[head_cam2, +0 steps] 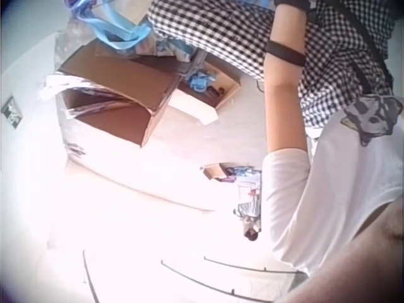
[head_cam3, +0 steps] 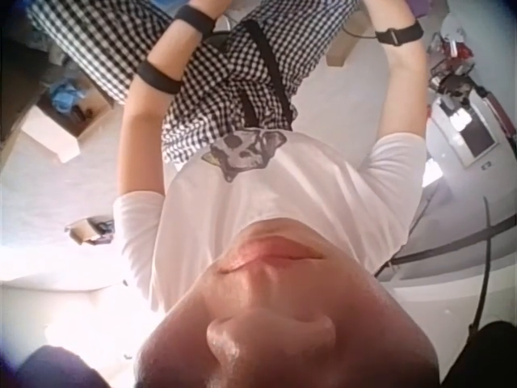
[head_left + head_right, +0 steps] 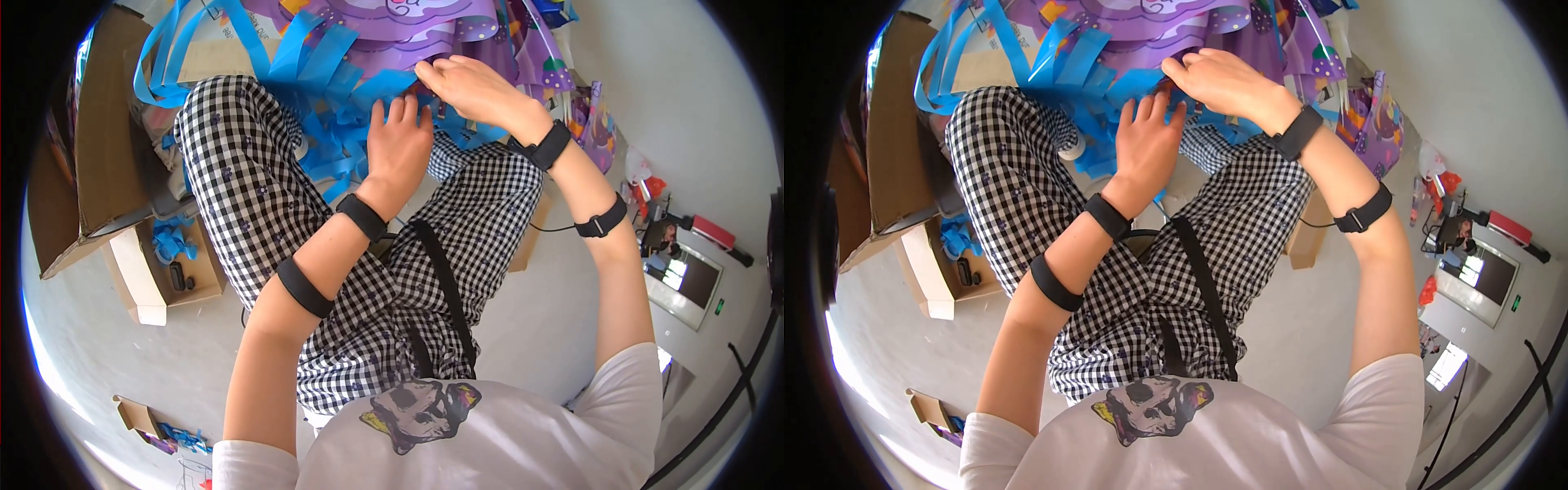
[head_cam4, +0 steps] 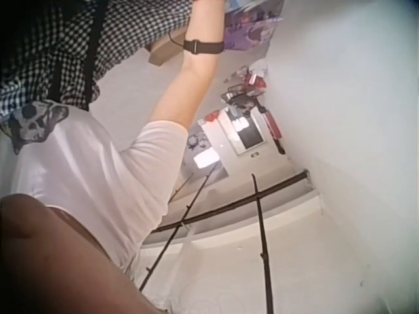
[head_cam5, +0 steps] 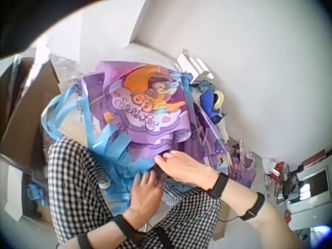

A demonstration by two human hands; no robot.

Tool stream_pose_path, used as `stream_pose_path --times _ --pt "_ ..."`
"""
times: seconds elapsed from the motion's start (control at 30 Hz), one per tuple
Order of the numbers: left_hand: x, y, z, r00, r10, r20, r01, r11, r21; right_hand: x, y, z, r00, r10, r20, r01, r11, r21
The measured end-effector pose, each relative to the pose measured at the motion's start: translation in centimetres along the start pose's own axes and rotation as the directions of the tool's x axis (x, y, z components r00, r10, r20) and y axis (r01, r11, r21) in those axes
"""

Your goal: The person attaches blue ribbons to the edges of purple plastic sheets using tape from a dispenser. They then fold the plastic sheets and set them aside on the table.

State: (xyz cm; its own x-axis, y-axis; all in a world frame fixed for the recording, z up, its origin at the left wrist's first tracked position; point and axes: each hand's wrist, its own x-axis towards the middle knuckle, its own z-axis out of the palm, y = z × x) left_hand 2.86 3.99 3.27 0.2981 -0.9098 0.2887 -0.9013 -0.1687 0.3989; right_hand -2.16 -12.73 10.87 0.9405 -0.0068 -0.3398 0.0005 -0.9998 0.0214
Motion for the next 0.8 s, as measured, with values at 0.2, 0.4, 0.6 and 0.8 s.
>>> stream_pose_path --times 0.2,0.4,0.6,0.8 --pt "0.1 -0.1 0.2 0.999 0.006 -0.041 -0.006 1.0 -0.005 0.7 -0.1 0.5 0.998 -0.039 -0.047 0.037 0.999 -0.031" --pt "0.2 -0.1 0.5 0.996 0.014 -0.089 -0.013 1.0 0.014 1.1 -0.3 0.9 0.994 -0.082 -0.077 0.077 0.995 -0.062" --pt "0.1 -0.1 0.7 0.994 0.012 -0.105 -0.01 1.0 0.02 1.4 -0.5 0.8 0.993 -0.089 -0.075 0.08 0.991 -0.109" --pt "0.2 -0.1 0.5 0.995 0.014 -0.1 -0.011 1.0 0.028 1.5 -0.1 0.9 0.981 -0.16 -0.106 0.147 0.982 -0.12"
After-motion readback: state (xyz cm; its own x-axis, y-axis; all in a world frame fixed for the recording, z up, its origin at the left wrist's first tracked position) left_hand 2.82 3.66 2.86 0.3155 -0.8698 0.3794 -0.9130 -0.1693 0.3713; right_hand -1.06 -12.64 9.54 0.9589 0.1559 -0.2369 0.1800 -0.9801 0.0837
